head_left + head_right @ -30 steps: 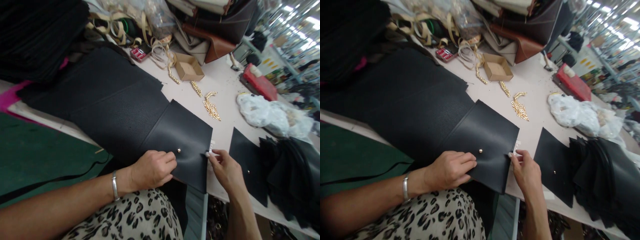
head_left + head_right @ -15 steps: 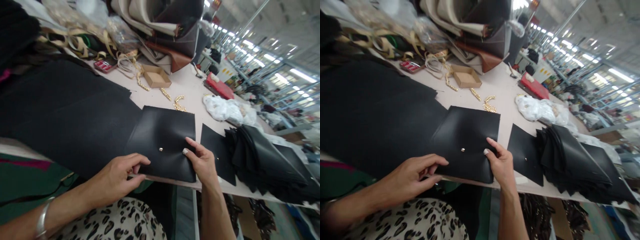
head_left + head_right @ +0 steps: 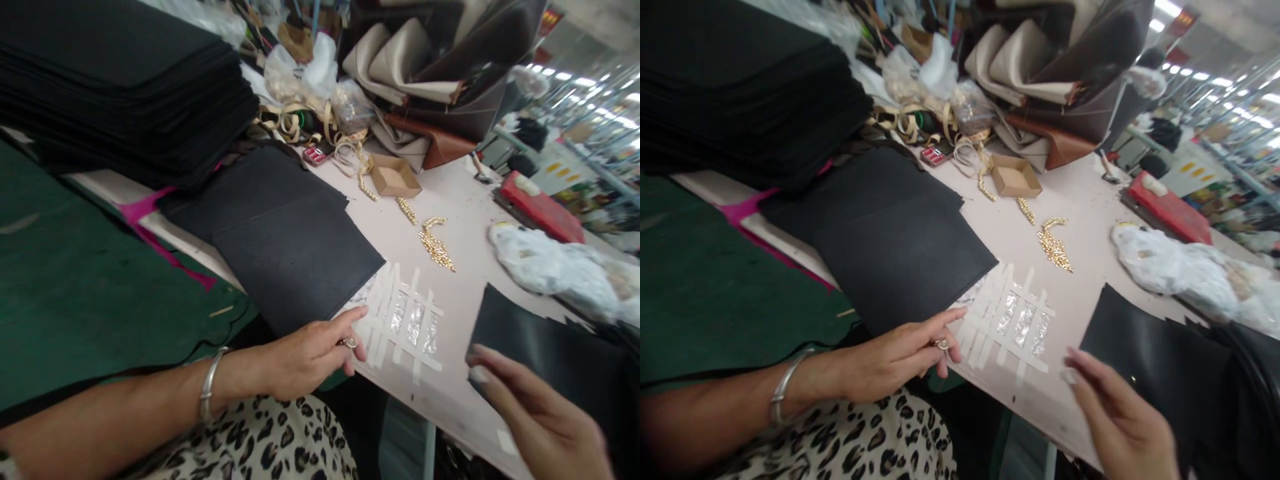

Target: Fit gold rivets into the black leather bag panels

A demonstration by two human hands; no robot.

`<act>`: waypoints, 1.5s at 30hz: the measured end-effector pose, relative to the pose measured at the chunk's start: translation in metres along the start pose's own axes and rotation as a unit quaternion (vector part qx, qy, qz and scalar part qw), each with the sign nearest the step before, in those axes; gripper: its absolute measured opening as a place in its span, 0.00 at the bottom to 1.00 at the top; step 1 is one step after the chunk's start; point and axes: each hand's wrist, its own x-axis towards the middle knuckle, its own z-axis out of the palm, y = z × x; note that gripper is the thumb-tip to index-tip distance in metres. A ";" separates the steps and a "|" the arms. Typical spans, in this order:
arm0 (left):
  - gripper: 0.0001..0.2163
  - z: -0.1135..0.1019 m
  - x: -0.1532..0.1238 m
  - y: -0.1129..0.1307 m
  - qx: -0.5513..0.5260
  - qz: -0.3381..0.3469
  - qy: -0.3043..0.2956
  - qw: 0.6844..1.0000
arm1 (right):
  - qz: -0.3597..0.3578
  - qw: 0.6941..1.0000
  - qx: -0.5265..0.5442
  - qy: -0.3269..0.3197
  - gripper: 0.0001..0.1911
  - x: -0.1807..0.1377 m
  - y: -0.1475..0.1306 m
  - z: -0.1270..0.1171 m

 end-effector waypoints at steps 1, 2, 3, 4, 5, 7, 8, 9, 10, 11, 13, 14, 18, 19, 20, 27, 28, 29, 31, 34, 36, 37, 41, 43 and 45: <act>0.27 0.000 -0.001 0.001 0.015 0.010 0.005 1.000 | -0.029 0.998 -0.003 -0.057 0.16 -0.006 -0.015 0.027; 0.28 -0.001 -0.003 0.001 0.044 0.021 0.015 0.999 | -0.045 0.993 0.003 -0.111 0.16 -0.010 -0.031 0.053; 0.30 -0.001 -0.005 0.001 0.082 0.032 0.032 0.996 | -0.062 0.988 0.015 -0.141 0.16 -0.013 -0.047 0.076; 0.31 -0.001 -0.007 0.000 0.122 0.042 0.049 0.990 | -0.076 0.982 0.027 -0.170 0.15 -0.014 -0.062 0.095; 0.33 -0.001 -0.009 -0.001 0.157 0.053 0.067 0.984 | -0.086 0.977 0.038 -0.191 0.15 -0.015 -0.076 0.110; 0.37 -0.002 -0.015 -0.004 0.209 0.067 0.095 0.971 | -0.095 0.972 0.049 -0.210 0.14 -0.013 -0.094 0.131; 0.38 -0.002 -0.017 -0.006 0.230 0.069 0.104 0.965 | -0.093 0.971 0.052 -0.213 0.14 -0.012 -0.099 0.137; 0.38 -0.003 -0.020 -0.007 0.250 0.064 0.108 0.960 | -0.092 0.970 0.054 -0.216 0.13 -0.012 -0.102 0.143; 0.38 -0.005 -0.023 -0.008 0.269 0.054 0.107 0.956 | -0.093 0.969 0.058 -0.221 0.13 -0.011 -0.103 0.147; 0.38 -0.007 -0.025 -0.007 0.285 0.043 0.103 0.952 | -0.096 0.967 0.065 -0.226 0.13 -0.011 -0.103 0.150; 0.37 -0.012 -0.031 -0.005 0.297 0.024 0.090 0.950 | -0.105 0.965 0.081 -0.226 0.13 -0.011 -0.103 0.157; 0.37 -0.015 -0.034 -0.003 0.290 0.020 0.084 0.953 | -0.111 0.965 0.087 -0.222 0.12 -0.011 -0.103 0.161; 0.32 -0.029 -0.051 0.005 0.187 0.012 0.152 0.970 | -0.108 0.965 0.101 -0.218 0.12 -0.004 -0.106 0.173; 0.28 -0.033 -0.057 0.006 0.145 -0.008 0.193 0.970 | -0.104 0.965 0.103 -0.219 0.13 0.002 -0.107 0.176; 0.23 -0.036 -0.064 0.005 0.095 -0.040 0.239 0.966 | -0.099 0.966 0.104 -0.215 0.14 0.009 -0.109 0.179; 0.15 -0.058 -0.102 -0.016 -0.170 -0.226 0.455 0.844 | -0.068 0.972 0.098 -0.202 0.17 0.065 -0.131 0.209; 0.16 -0.059 -0.103 -0.017 -0.184 -0.233 0.450 0.843 | -0.065 0.968 0.107 -0.216 0.17 0.070 -0.134 0.215; 0.17 -0.060 -0.103 -0.018 -0.199 -0.235 0.436 0.845 | -0.060 0.964 0.118 -0.230 0.17 0.073 -0.136 0.221; 0.15 -0.061 -0.098 -0.016 -0.231 -0.220 0.406 0.856 | -0.047 0.955 0.137 -0.260 0.17 0.078 -0.138 0.232; 0.11 -0.063 -0.085 -0.010 -0.288 -0.157 0.363 0.872 | -0.021 0.941 0.164 -0.295 0.16 0.084 -0.137 0.241; 0.14 -0.066 -0.075 -0.008 -0.343 -0.112 0.332 0.871 | 0.002 0.929 0.187 -0.319 0.17 0.088 -0.137 0.241; 0.16 -0.067 -0.069 -0.008 -0.372 -0.094 0.317 0.867 | 0.014 0.922 0.196 -0.333 0.17 0.090 -0.137 0.241; 0.14 -0.074 -0.052 -0.010 -0.410 -0.087 0.305 0.855 | 0.034 0.905 0.201 -0.374 0.18 0.097 -0.139 0.239; 0.11 -0.077 -0.047 -0.010 -0.393 -0.125 0.313 0.856 | 0.034 0.901 0.202 -0.383 0.18 0.099 -0.138 0.239; 0.11 -0.079 -0.045 -0.009 -0.394 -0.184 0.315 0.844 | 0.035 0.896 0.205 -0.392 0.18 0.101 -0.137 0.239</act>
